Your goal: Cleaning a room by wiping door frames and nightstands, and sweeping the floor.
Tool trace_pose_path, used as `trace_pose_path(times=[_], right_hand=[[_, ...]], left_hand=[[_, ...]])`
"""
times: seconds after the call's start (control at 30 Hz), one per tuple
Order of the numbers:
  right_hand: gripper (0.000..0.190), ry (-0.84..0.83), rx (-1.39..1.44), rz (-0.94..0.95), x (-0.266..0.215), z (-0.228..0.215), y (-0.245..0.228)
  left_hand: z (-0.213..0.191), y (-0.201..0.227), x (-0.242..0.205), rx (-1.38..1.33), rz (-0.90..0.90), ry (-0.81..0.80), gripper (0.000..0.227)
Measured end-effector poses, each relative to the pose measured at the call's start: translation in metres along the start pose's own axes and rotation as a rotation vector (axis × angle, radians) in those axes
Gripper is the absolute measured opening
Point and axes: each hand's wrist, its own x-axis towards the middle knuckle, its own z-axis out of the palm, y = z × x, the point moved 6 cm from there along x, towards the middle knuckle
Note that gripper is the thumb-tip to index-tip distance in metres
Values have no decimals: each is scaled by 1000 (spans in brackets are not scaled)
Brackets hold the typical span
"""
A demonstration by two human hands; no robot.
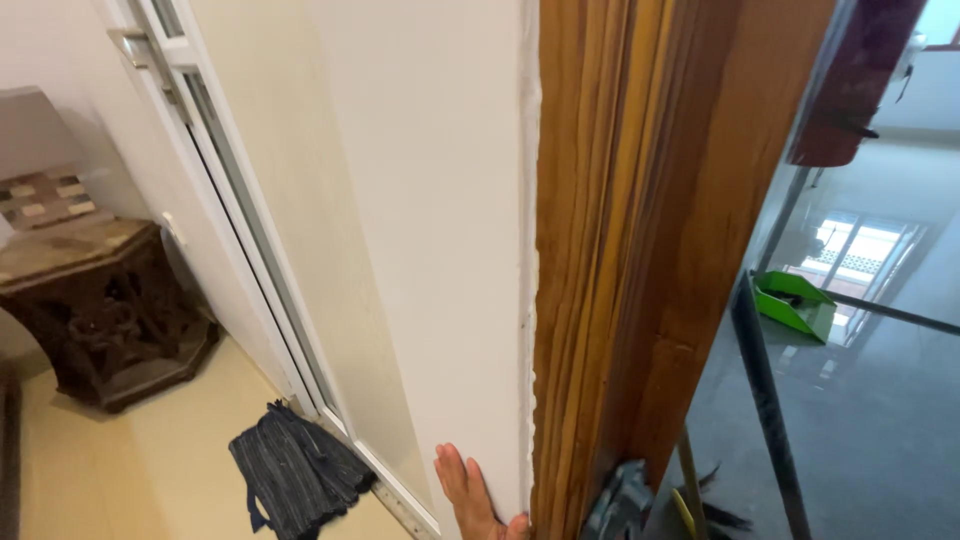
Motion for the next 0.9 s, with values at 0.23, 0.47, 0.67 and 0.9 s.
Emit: trace_pose_path(times=[0.23, 0.47, 0.67, 0.9], right_hand=[[69, 122, 79, 105, 256, -35, -105], [68, 77, -677, -479, 444, -53, -228], [60, 18, -654, -333, 342, -40, -161], [76, -255, -633, -81, -7, -35, -9]], left_hand=[[-11, 11, 14, -94, -5, -230, 89], [-12, 16, 17, -79, -4, -237, 89], [-21, 9, 8, -52, 7, -258, 91], [-56, -12, -67, -237, -381, -637, 75]])
